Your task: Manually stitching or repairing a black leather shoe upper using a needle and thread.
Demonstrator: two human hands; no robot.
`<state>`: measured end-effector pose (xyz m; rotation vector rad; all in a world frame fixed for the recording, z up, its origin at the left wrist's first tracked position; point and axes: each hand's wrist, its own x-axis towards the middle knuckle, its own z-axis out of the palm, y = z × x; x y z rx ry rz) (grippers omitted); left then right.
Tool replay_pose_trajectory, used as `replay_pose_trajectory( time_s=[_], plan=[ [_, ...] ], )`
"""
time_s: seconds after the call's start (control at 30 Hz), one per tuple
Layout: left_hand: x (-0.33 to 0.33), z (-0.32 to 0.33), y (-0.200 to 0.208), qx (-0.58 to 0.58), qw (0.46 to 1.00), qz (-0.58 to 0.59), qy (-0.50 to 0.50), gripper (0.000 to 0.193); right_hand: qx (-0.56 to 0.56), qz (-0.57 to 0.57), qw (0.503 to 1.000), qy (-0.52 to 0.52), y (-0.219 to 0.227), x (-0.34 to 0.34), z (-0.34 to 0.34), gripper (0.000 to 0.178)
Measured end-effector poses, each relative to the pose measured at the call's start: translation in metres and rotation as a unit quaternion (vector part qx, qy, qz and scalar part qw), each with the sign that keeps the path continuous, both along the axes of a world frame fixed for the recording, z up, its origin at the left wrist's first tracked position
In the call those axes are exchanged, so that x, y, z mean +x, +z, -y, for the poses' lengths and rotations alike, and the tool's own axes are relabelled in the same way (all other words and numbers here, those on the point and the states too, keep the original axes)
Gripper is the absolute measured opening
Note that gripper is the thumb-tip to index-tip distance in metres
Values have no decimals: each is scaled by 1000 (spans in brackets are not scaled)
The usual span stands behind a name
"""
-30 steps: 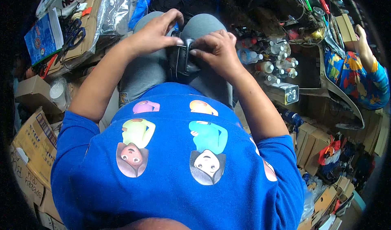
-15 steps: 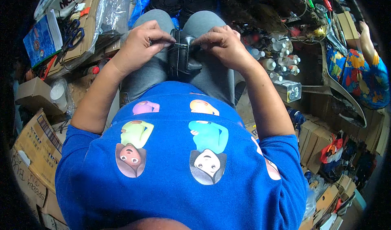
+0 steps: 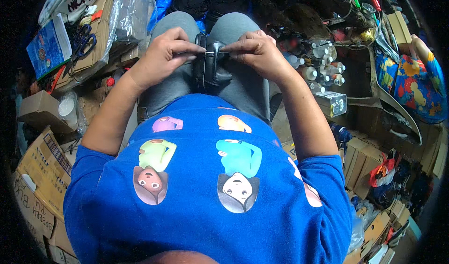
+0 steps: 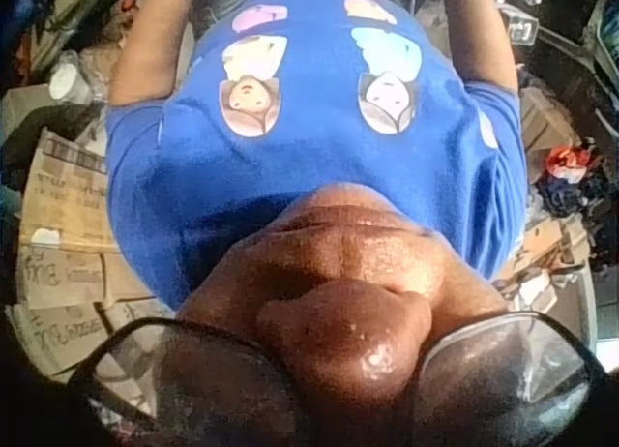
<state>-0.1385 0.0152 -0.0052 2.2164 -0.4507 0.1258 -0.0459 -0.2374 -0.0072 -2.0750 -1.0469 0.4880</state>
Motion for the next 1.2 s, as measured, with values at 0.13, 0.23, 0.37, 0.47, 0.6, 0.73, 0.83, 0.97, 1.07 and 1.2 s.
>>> replay_pose_trajectory(
  time_s=[0.13, 0.23, 0.37, 0.47, 0.6, 0.73, 0.83, 0.97, 1.07, 1.2],
  plan=[
    [3, -7, -6, -9, 1000, -27, -11, 30, 22, -8, 1000, -6, -6, 0, -3, 26],
    [5, -2, -11, -36, 998, -56, 10, 24, 25, -14, 999, -37, -11, -4, -8, 23],
    [6, 9, -15, -81, 993, -74, 41, 17, 22, 26, 997, -70, -13, -12, -13, 23],
    [8, 16, -15, -48, 997, -40, 54, 13, 6, 32, 993, -112, -12, -18, -18, 19],
    [13, 21, -16, -61, 995, -42, 64, 9, 26, -16, 989, -142, -12, -16, -19, 14],
    [10, 9, -12, -75, 997, -14, 16, 6, 57, 36, 992, -107, -11, -8, -7, 17],
    [3, -3, -4, -123, 976, -168, 60, 6, 63, -89, 985, -135, -3, -5, 4, 20],
    [1, 6, 8, 4, 997, -70, 29, 8, 13, -66, 995, -71, 14, -8, -3, 14],
    [5, 15, 14, 181, 983, 40, -4, 9, -100, 209, 972, 40, 25, -10, -16, 11],
    [6, 2, 13, 248, 965, 58, -57, 12, -156, 287, 942, 80, 25, -6, -19, 6]
  ],
)
